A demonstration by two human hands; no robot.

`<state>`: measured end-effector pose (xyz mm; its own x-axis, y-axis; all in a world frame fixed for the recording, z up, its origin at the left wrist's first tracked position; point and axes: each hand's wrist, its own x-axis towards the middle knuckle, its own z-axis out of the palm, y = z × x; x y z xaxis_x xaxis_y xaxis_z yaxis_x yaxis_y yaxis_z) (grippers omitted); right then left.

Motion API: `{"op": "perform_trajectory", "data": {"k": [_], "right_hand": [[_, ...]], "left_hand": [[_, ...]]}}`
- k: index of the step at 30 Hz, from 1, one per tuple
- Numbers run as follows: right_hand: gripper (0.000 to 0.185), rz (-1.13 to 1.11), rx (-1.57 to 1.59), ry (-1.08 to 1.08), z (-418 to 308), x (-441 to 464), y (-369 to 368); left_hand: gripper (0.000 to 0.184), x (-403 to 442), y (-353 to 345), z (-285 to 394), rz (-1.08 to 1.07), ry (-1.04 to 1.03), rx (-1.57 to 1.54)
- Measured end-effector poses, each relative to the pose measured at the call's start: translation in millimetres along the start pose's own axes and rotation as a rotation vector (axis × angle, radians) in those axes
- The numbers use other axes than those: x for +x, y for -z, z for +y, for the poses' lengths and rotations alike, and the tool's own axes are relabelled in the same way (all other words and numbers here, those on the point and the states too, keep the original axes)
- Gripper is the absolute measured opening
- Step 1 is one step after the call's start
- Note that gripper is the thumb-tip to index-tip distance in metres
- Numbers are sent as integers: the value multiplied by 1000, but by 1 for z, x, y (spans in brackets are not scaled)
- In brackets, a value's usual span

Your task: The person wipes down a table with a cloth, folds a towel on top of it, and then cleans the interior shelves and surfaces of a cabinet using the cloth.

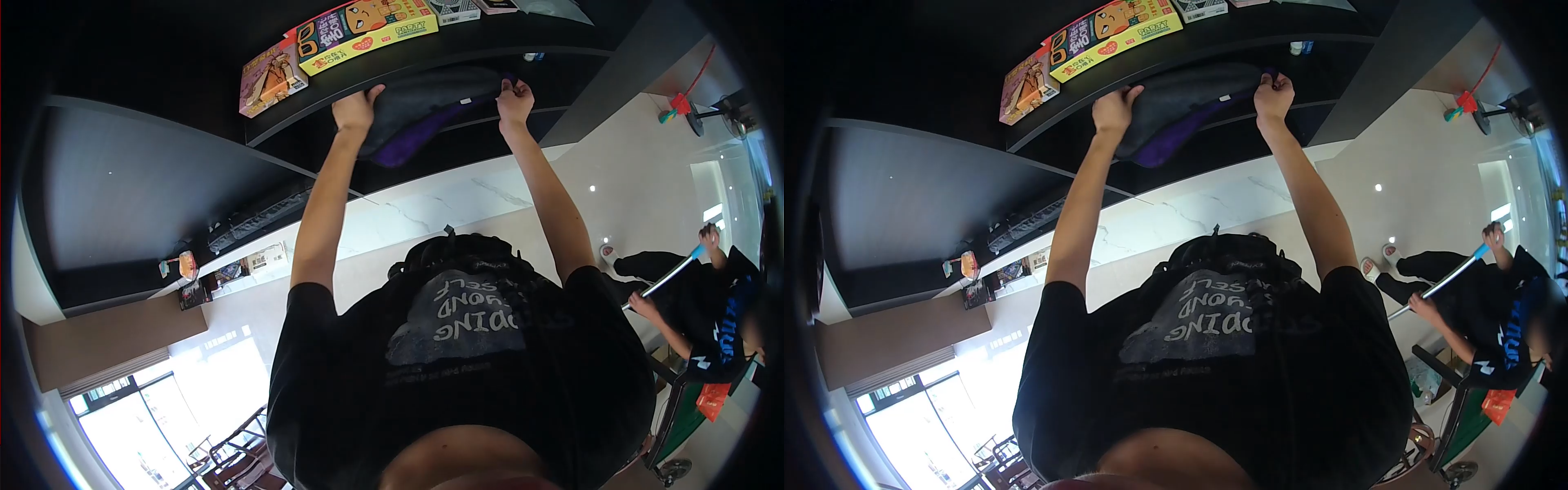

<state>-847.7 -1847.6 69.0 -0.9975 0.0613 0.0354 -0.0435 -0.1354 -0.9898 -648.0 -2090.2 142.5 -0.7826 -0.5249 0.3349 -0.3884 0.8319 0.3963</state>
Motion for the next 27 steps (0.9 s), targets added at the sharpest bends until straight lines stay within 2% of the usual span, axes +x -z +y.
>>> {"op": "perform_trajectory", "data": {"k": [1,2,3,4,6,7,8,10,11,13,17,19,25,27], "right_hand": [[21,-3,-2,1,-6,-9,-1],[26,135,-280,250,-8,-23,-1],[31,275,-557,502,-15,-33,-2],[31,274,-558,506,-24,-38,-2],[41,-63,-554,914,-38,-46,-1],[43,-294,-592,778,-36,-44,-4],[43,-299,-593,770,-33,-43,-14],[50,-568,-959,758,-21,-41,-42],[50,-574,-957,755,-16,-44,-52],[65,-594,-1377,756,-11,-50,-71],[72,-606,-1404,671,-1,-70,-107],[74,-674,-1448,590,-11,-85,-122],[82,-659,-1364,696,-10,-118,-119],[81,-604,-1217,785,-7,-124,-110]], "left_hand": [[32,-1,-11,6,124,-43,151],[31,1,-23,12,250,-88,300],[34,-10,-22,28,141,-11,242],[41,-19,-24,39,86,13,176],[52,-49,-48,43,170,-84,147],[52,-57,-60,45,165,-80,149],[58,-65,-72,44,118,-25,239],[64,-70,-74,40,63,37,335],[66,-63,-70,40,-7,60,307],[68,-50,-65,30,-97,78,258],[70,-35,-44,-4,-251,149,283],[70,-36,-38,-26,-251,133,295],[67,-68,-23,-35,-127,147,338],[64,-83,-24,-32,51,71,274]]}}
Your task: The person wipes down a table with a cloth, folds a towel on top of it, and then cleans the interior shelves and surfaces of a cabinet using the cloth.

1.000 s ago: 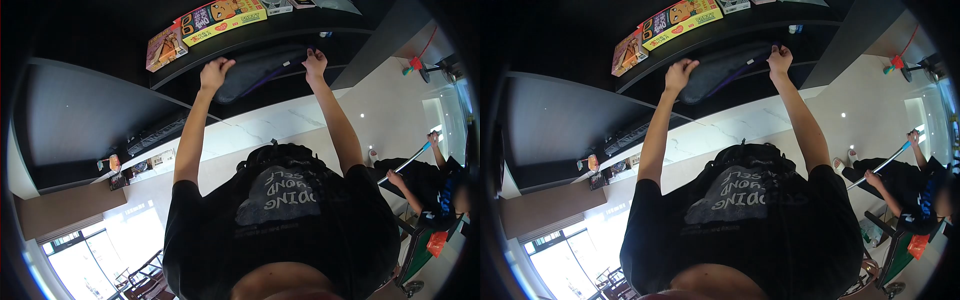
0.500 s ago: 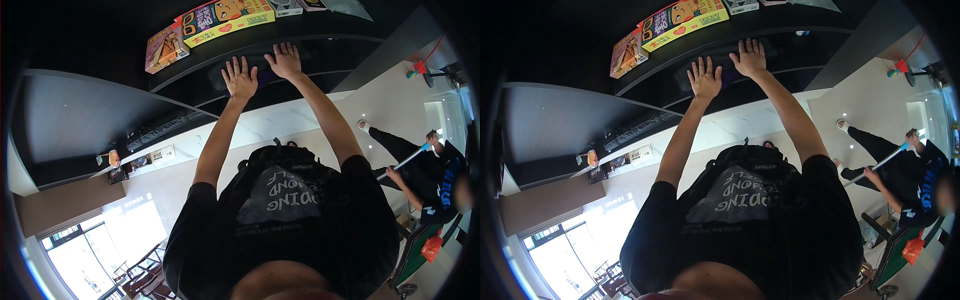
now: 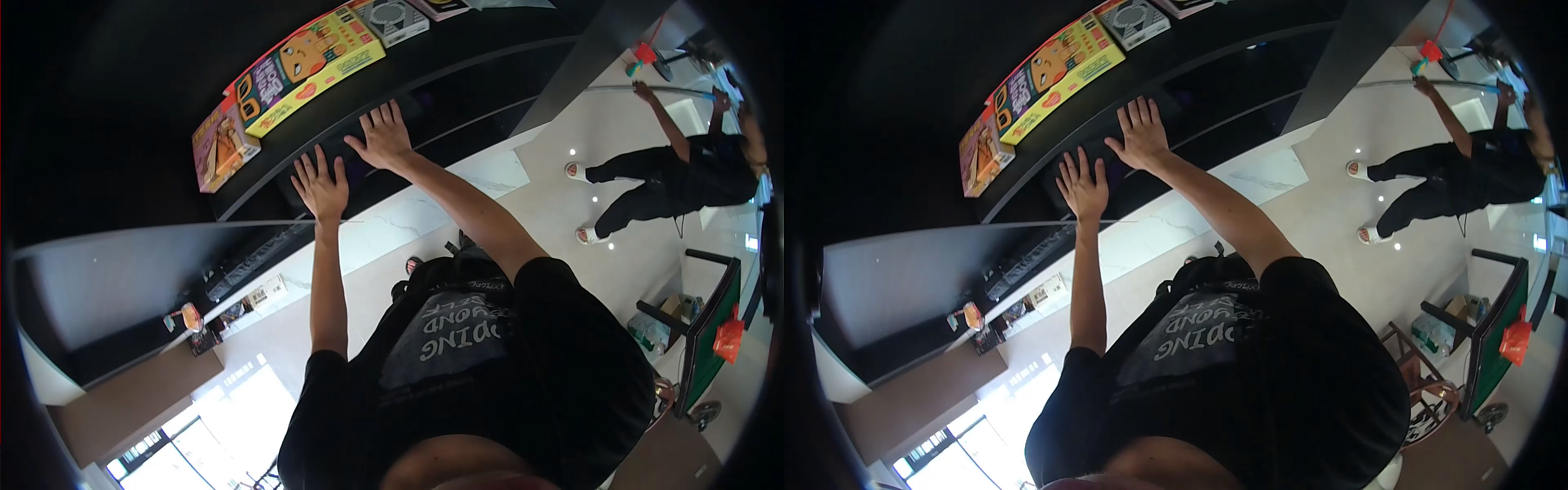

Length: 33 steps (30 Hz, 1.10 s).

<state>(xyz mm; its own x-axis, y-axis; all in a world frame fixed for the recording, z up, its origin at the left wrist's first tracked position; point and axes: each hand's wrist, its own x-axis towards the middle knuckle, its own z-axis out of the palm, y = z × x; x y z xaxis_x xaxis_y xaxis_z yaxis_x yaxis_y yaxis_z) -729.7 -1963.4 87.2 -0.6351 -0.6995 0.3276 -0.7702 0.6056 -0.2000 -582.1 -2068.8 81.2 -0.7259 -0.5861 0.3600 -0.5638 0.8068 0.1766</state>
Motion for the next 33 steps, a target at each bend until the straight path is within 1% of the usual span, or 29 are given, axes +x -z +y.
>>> {"op": "perform_trajectory", "data": {"k": [4,5,7,8,11,12,13,14,15,17,19,20,21,22,23,24,26,28,31,33], "right_hand": [[80,104,42,-26,29,-22,7],[80,126,35,-45,51,-28,16],[80,153,17,-100,79,-33,23],[81,129,-15,-147,96,-35,30],[81,167,-66,-230,155,-37,33],[83,132,-71,-283,181,-45,52],[83,139,-76,-298,197,-44,52],[83,129,-96,-339,213,-44,54],[84,119,-114,-377,228,-42,55],[85,81,-100,-388,241,-38,55],[83,37,-206,-416,237,-37,59],[82,-22,-273,-406,235,-34,61],[82,-11,-333,-408,235,-33,55],[82,29,-393,-422,229,-33,46],[83,57,-365,-406,220,-33,37],[83,27,-357,-383,206,-35,33],[84,32,-344,-324,172,-18,28],[82,-29,-312,-333,134,-20,18],[79,-49,-241,-273,67,-12,3],[78,-117,-165,-216,22,-3,-1]], "left_hand": [[61,-7,-9,32,6,-79,-4],[60,-9,-8,54,-8,-110,-3],[61,2,-22,76,-16,-169,-12],[62,6,-28,92,-39,-208,-8],[64,22,-49,142,-83,-281,-27],[64,25,-50,174,-91,-326,-24],[65,32,-58,188,-105,-365,-20],[65,39,-64,204,-115,-388,-71],[65,45,-69,218,-115,-397,-73],[65,53,-76,234,-114,-397,-68],[64,53,-71,237,-125,-362,-59],[63,53,-71,230,-123,-399,-142],[62,52,-70,219,-122,-422,-218],[61,53,-63,213,-109,-400,-220],[61,46,-57,201,-96,-373,-219],[61,31,-55,183,-102,-308,-184],[61,35,-49,161,-68,-263,-218],[61,28,-35,126,-52,-190,-194],[61,10,-13,75,-53,-78,-142],[61,0,-7,40,-37,-5,-58]]}}
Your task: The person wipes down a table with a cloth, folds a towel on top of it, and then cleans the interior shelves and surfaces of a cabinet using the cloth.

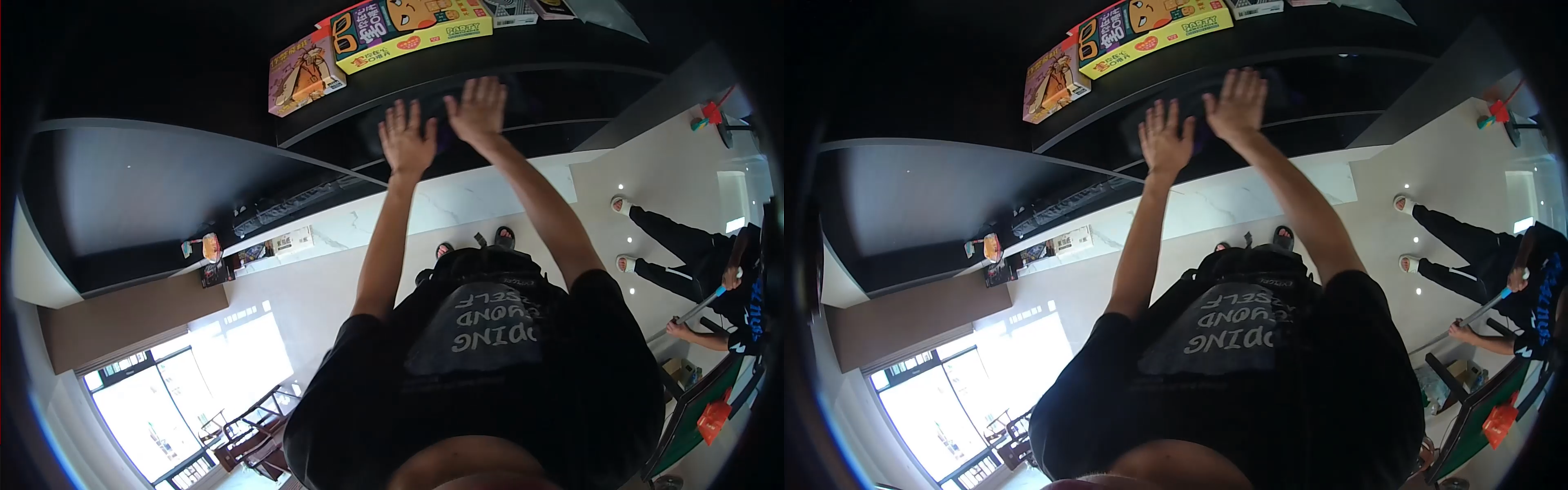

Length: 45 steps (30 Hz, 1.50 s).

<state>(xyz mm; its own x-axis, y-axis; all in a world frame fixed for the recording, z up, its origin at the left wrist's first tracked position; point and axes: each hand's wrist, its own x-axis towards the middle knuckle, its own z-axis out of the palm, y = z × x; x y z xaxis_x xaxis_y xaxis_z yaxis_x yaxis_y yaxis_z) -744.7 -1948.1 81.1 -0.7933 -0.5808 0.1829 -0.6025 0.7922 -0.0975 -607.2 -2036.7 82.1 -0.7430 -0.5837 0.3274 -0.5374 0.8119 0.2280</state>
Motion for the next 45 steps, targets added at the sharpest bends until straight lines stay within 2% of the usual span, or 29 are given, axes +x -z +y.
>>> {"op": "perform_trajectory", "data": {"k": [4,6,8,12,15,19,24,28,35,45], "right_hand": [[77,-105,104,165,-77,-5,11],[72,12,193,292,-94,-13,9],[56,310,300,294,-93,-20,-5],[60,116,323,317,-61,-20,0],[61,60,256,210,-26,-19,5],[61,126,203,17,48,-20,9],[62,216,176,-181,149,-28,20],[62,304,134,-283,196,-22,18],[64,108,67,-337,216,16,17],[62,155,10,-378,215,38,6]], "left_hand": [[62,-14,19,-61,49,91,34],[54,-21,19,-71,67,9,56],[53,-22,16,-72,37,0,90],[52,-11,10,-60,-58,1,99],[54,6,1,-37,-220,-89,61],[57,29,-20,29,-272,-279,3],[59,46,-46,117,-286,-401,-5],[60,59,-62,168,-320,-489,-60],[59,91,-78,213,-350,-511,-22],[55,113,-86,225,-366,-498,29]]}}
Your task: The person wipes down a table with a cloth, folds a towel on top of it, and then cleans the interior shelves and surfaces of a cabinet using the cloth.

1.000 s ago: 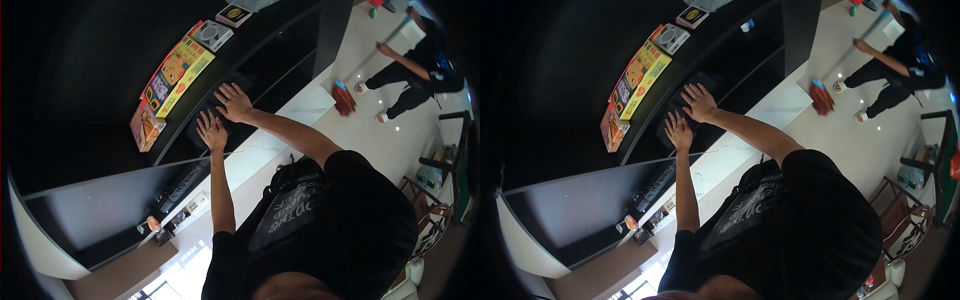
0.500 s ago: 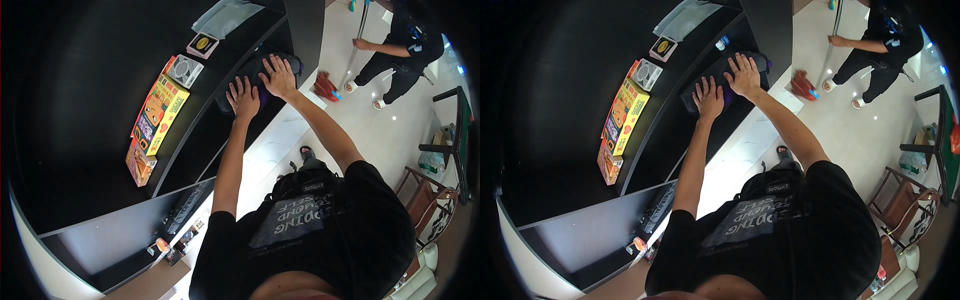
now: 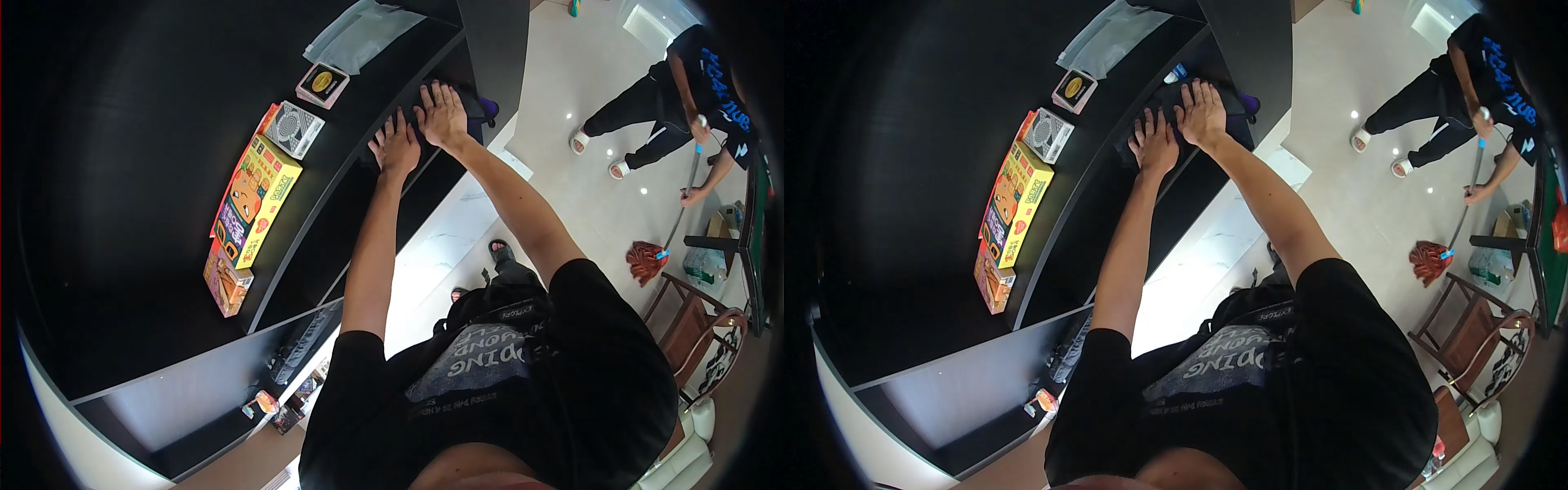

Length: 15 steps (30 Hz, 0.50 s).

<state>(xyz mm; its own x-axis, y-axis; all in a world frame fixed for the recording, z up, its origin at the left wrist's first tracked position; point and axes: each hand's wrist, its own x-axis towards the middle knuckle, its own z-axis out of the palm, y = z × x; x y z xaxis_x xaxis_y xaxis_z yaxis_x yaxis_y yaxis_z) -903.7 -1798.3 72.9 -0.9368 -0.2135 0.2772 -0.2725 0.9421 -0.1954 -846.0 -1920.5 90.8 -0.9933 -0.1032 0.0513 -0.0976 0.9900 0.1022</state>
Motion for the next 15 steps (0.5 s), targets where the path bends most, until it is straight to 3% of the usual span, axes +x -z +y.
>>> {"op": "perform_trajectory", "data": {"k": [4,9,15], "right_hand": [[62,71,34,12,1,-7,2],[60,113,64,51,-4,-31,14],[59,86,120,70,-55,-74,14]], "left_hand": [[56,-11,-5,-3,54,-16,-23],[54,-56,-10,-19,273,-37,-68],[56,-124,-5,-44,292,81,-49]]}}
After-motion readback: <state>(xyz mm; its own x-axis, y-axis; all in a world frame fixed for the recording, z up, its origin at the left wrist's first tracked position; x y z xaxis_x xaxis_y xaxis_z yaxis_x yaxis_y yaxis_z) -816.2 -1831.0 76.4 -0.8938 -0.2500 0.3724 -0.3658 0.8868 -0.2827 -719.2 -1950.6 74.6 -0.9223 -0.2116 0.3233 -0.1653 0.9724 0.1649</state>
